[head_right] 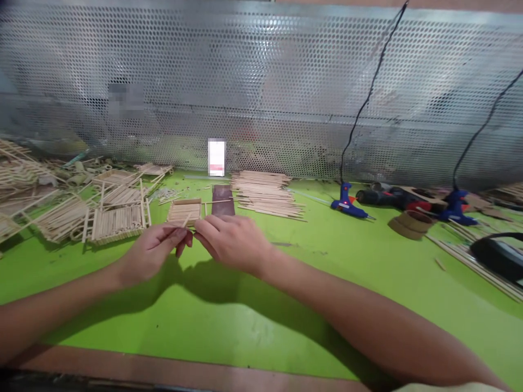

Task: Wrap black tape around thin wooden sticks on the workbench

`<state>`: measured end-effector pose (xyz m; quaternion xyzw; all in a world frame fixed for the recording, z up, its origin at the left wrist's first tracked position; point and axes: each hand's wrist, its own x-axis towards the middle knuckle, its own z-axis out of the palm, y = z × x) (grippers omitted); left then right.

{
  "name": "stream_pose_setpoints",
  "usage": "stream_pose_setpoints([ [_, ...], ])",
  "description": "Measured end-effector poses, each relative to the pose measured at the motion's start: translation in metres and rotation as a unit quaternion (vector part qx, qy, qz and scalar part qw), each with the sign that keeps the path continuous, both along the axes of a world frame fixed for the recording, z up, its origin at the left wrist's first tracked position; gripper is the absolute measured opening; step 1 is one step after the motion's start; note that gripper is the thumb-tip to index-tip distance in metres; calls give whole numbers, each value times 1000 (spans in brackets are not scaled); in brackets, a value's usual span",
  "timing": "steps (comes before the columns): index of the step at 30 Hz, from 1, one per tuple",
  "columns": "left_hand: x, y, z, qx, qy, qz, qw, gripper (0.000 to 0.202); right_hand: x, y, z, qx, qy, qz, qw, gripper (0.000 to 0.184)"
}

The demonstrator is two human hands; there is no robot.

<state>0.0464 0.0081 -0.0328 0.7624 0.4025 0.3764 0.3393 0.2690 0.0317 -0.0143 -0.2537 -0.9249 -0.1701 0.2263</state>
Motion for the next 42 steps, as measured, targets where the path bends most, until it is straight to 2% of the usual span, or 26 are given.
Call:
stream_pose_setpoints([
  [5,-3,-3,-4,17,34,12,999,48,-2,-3,-5,-28,-73,-14,997,18],
  [13,-4,0,-4,54,60,-34,996,45,0,4,-14,-66,-64,12,996,16],
  [21,-10,4,0,72,65,-89,991,45,-2,1,-17,-33,-35,27,999,18],
  [25,-10,7,2,75,68,-70,992,49,-1,1,-18,-23,-35,10,999,20],
  [33,-5,5,4,68,41,-76,994,48,0,10,-37,25,32,37,999,26],
  [35,-10,10,1,64,43,-68,995,49,-1,6,-33,48,89,63,993,28],
  [38,-22,25,-5,69,61,-16,996,49,1,-3,-17,66,160,87,981,31],
  [40,-29,35,-9,107,109,-5,988,50,3,-4,-4,19,135,29,990,34],
  [42,-32,41,-14,170,158,-35,972,46,7,3,4,-49,89,-80,992,38],
])
